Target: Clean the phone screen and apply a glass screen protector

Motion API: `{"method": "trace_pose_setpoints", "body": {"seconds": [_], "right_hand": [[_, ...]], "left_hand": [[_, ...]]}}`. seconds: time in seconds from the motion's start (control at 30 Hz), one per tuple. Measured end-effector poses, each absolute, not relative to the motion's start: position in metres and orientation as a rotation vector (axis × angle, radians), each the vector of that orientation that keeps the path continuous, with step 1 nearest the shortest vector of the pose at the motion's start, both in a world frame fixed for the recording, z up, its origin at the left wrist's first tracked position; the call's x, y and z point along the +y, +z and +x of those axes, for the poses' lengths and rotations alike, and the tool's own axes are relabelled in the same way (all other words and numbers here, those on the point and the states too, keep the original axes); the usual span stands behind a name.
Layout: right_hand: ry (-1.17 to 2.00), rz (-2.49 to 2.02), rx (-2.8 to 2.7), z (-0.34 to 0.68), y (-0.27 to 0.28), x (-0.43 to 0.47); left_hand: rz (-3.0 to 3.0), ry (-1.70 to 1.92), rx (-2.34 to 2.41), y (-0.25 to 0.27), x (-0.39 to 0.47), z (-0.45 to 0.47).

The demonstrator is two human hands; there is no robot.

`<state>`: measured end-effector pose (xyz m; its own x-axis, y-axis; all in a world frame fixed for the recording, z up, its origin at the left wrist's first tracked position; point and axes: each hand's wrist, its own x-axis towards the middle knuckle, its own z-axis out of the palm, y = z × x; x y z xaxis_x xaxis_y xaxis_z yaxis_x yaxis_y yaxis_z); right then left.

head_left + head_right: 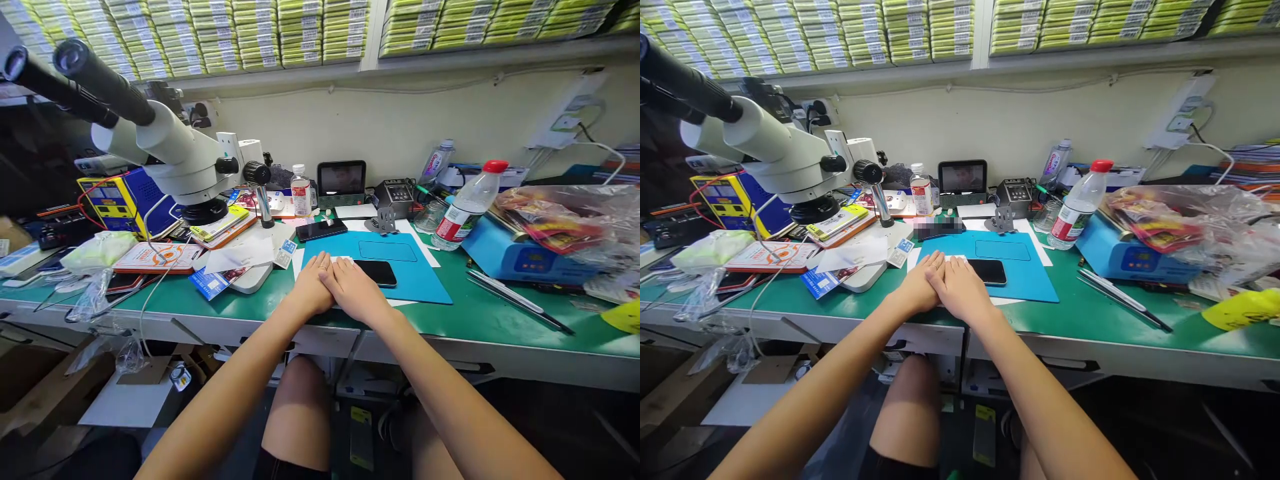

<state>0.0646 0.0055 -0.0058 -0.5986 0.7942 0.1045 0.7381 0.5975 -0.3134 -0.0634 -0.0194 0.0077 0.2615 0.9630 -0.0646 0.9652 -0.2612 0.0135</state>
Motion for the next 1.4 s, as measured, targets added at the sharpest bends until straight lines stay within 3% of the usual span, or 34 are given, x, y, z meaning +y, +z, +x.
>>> {"method": "trace_pose_setpoints", "body": {"seconds": [0.63,1.0,1.4], "right_hand": [[0.458,-1.460,-2.424,0.188,-0.016,0.016],[0.285,-1.424,-2.485,0.146,-0.021,-0.024],[0.226,-1.336,-2.585,0.073,-0.008,-0.002]], "left_hand": [[2.621,-0.132,1.710,0.011,0.005,0.057],[2.663,-0.009,1.728,0.001,-0.034,0.010],[2.496,-0.028,1.821,0.007,-0.022,-0.053]]}}
